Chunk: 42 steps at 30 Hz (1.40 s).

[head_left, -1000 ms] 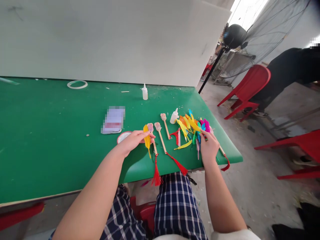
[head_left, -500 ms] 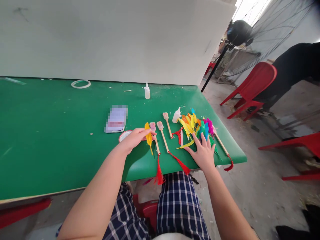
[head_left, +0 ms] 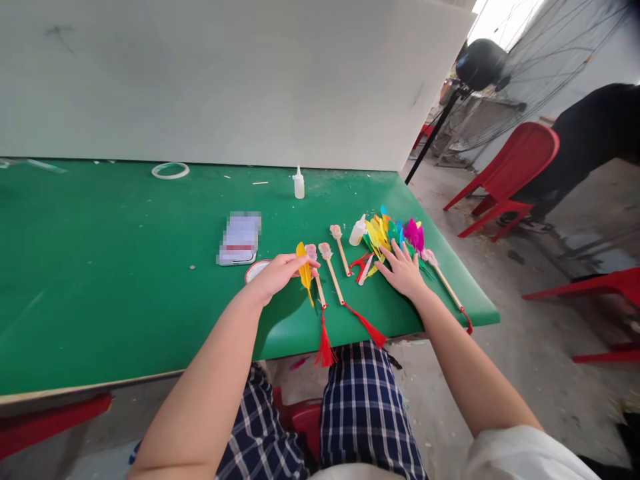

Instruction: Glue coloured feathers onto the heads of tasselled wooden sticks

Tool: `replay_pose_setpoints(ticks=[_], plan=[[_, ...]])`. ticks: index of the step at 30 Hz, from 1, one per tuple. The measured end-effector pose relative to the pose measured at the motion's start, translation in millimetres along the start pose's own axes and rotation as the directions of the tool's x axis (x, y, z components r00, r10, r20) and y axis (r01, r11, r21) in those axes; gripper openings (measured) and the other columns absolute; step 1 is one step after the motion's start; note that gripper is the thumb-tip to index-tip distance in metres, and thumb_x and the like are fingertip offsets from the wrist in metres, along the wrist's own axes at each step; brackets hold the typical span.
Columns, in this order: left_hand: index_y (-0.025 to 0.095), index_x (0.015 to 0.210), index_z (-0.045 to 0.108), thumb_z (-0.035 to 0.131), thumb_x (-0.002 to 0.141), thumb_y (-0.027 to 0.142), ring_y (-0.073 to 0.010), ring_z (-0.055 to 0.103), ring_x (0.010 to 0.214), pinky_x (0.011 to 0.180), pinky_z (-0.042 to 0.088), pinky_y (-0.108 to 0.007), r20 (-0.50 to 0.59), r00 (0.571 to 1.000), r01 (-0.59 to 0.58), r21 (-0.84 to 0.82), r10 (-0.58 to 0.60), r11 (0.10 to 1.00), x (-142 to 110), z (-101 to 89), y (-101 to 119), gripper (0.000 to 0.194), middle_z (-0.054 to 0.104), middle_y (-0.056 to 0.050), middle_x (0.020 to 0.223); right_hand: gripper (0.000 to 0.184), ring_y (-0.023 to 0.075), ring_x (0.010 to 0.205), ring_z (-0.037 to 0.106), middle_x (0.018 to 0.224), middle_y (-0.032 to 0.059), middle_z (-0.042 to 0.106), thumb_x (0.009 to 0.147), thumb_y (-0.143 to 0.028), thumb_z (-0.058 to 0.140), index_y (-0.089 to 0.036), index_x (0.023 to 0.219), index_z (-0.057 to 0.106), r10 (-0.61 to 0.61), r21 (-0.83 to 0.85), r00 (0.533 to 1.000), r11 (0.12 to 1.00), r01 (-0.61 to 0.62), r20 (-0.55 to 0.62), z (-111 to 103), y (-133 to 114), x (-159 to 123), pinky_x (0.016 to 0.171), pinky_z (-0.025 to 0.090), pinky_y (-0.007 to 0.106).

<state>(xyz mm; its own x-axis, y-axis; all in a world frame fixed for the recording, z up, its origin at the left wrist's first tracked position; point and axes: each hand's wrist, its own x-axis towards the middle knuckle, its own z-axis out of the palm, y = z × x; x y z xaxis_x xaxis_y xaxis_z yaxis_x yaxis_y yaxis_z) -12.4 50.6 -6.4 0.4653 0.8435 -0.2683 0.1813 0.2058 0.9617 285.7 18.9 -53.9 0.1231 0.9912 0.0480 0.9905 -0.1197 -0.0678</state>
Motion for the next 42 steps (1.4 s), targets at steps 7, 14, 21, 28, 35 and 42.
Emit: replay_pose_setpoints(ticks=[7, 14, 21, 28, 35, 42], plan=[[0.016, 0.096, 0.064, 0.045, 0.081, 0.047, -0.0233, 0.06, 0.094, 0.076, 0.043, -0.031, -0.02, 1.0, 0.005, 0.049, -0.004, 0.999, -5, -1.8, 11, 0.04, 0.069, -0.008, 0.087, 0.049, 0.0266, 0.133, 0.02, 0.141, 0.0062, 0.034, 0.084, -0.051, 0.038, -0.026, 0.126, 0.047, 0.029, 0.024, 0.94, 0.999, -0.022, -0.341, -7, -6, -12, 0.103, 0.024, 0.05], [0.015, 0.091, 0.065, 0.048, 0.08, 0.045, -0.0215, 0.06, 0.093, 0.085, 0.042, -0.033, -0.046, 0.999, -0.029, -0.005, 0.029, 1.0, -7, -2.6, 15, 0.036, 0.069, -0.008, 0.086, 0.059, 0.0332, 0.133, 0.019, 0.146, 0.0123, 0.022, 0.085, -0.055, 0.029, -0.028, 0.137, 0.028, 0.155, 0.013, 0.987, 0.988, -0.155, -0.034, 9, -9, -3, 0.099, 0.022, 0.059], [0.016, 0.093, 0.065, 0.048, 0.079, 0.048, -0.0224, 0.06, 0.096, 0.09, 0.04, -0.037, -0.058, 0.998, -0.034, -0.006, 0.034, 0.999, -5, -6.4, 12, 0.039, 0.068, -0.009, 0.094, 0.05, 0.0298, 0.129, 0.027, 0.141, 0.0119, 0.032, 0.088, -0.044, 0.03, -0.022, 0.132, 0.038, 0.075, 0.025, 0.97, 0.997, -0.071, -0.23, -3, -11, 18, 0.099, 0.026, 0.054], [0.014, 0.094, 0.065, 0.048, 0.078, 0.05, -0.023, 0.061, 0.093, 0.088, 0.041, -0.037, -0.104, 0.994, -0.047, -0.025, 0.044, 0.999, -6, -6.8, 14, 0.043, 0.068, -0.009, 0.092, 0.045, 0.0179, 0.073, 0.059, 0.072, 0.0037, 0.064, 0.084, -0.055, 0.033, -0.022, 0.071, 0.059, -0.151, 0.019, 0.986, 0.988, 0.152, -0.065, -29, -88, -24, 0.061, 0.041, 0.027], [0.015, 0.093, 0.065, 0.046, 0.08, 0.046, -0.0211, 0.061, 0.09, 0.088, 0.042, -0.035, -0.123, 0.992, -0.042, -0.011, 0.04, 0.999, -9, -7.2, 17, 0.038, 0.069, -0.008, 0.087, 0.025, 0.0183, 0.071, 0.062, 0.082, 0.0069, 0.063, 0.086, -0.032, 0.035, -0.018, 0.085, 0.055, -0.167, -0.135, 0.984, 0.976, 0.173, 0.057, -25, -118, -15, 0.055, 0.037, 0.025], [0.015, 0.091, 0.066, 0.045, 0.08, 0.047, -0.0217, 0.061, 0.091, 0.086, 0.042, -0.035, -0.082, 0.995, -0.057, -0.007, 0.056, 0.998, -9, -5.7, 17, 0.039, 0.068, -0.009, 0.088, 0.024, 0.0217, 0.083, 0.061, 0.1, 0.0116, 0.057, 0.085, -0.03, 0.04, -0.018, 0.105, 0.048, -0.08, -0.167, 0.997, 0.983, 0.082, 0.022, -26, -111, 7, 0.061, 0.043, 0.028]])
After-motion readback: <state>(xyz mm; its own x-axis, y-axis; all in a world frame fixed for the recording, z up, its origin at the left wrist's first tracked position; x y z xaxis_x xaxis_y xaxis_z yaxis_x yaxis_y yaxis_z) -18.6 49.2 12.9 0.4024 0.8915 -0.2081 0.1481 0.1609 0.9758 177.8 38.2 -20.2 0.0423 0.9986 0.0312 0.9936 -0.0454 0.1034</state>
